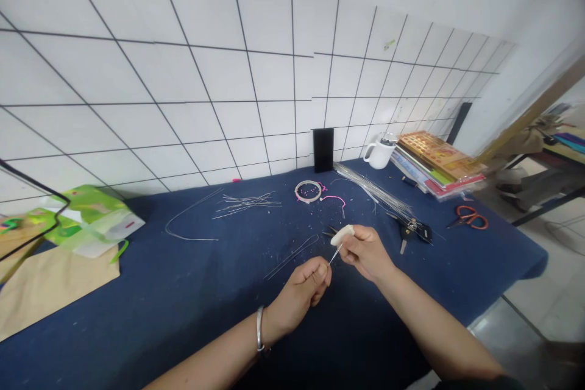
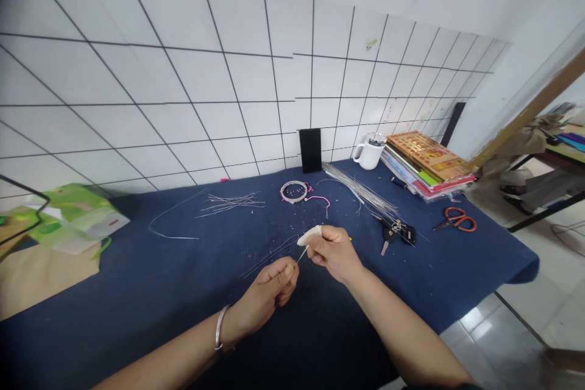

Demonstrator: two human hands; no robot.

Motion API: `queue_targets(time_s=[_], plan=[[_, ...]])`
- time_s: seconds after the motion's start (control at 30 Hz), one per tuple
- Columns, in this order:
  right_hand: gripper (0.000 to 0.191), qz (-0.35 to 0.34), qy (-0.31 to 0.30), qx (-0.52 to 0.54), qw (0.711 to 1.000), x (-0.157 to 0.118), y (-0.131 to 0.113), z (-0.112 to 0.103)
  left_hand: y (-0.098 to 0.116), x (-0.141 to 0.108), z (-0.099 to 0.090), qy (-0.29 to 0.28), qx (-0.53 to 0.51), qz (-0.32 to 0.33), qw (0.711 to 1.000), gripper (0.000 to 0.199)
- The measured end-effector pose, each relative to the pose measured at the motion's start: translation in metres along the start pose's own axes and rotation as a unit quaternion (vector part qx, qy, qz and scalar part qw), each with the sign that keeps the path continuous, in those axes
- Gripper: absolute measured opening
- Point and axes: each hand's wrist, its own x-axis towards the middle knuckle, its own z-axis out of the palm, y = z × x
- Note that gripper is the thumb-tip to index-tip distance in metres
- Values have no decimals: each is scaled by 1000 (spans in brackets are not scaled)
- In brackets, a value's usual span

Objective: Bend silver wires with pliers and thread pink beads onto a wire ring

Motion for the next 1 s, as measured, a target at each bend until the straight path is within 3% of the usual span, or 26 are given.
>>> queue_targets(time_s=[0.33, 0.63, 0.73, 0.8, 0.87, 0.9, 1.0], plan=[[22, 24, -81, 13, 996, 6, 1, -11, -3, 1, -7, -15, 24, -8, 1000, 28], [21, 10, -50, 64, 997, 2, 10, -6, -3, 2, -8, -16, 78, 12, 997, 31], [23, 10, -61, 20, 998, 2, 5, -10, -3, 1, -7, -17, 87, 5, 996, 31], [26, 10, -84, -88, 992, 4, -6, -16, -2, 2, -7, -2, 94, 5, 996, 31], [30, -2, -95, -264, 960, 7, -18, -26, 2, 3, -11, 39, 102, 13, 994, 31], [33, -16, -85, -363, 928, 9, -23, -31, 5, 5, -14, 67, 110, 19, 992, 30], [56, -20, -54, -639, 767, 12, -26, -43, 17, 8, -27, 143, 160, 45, 976, 29]])
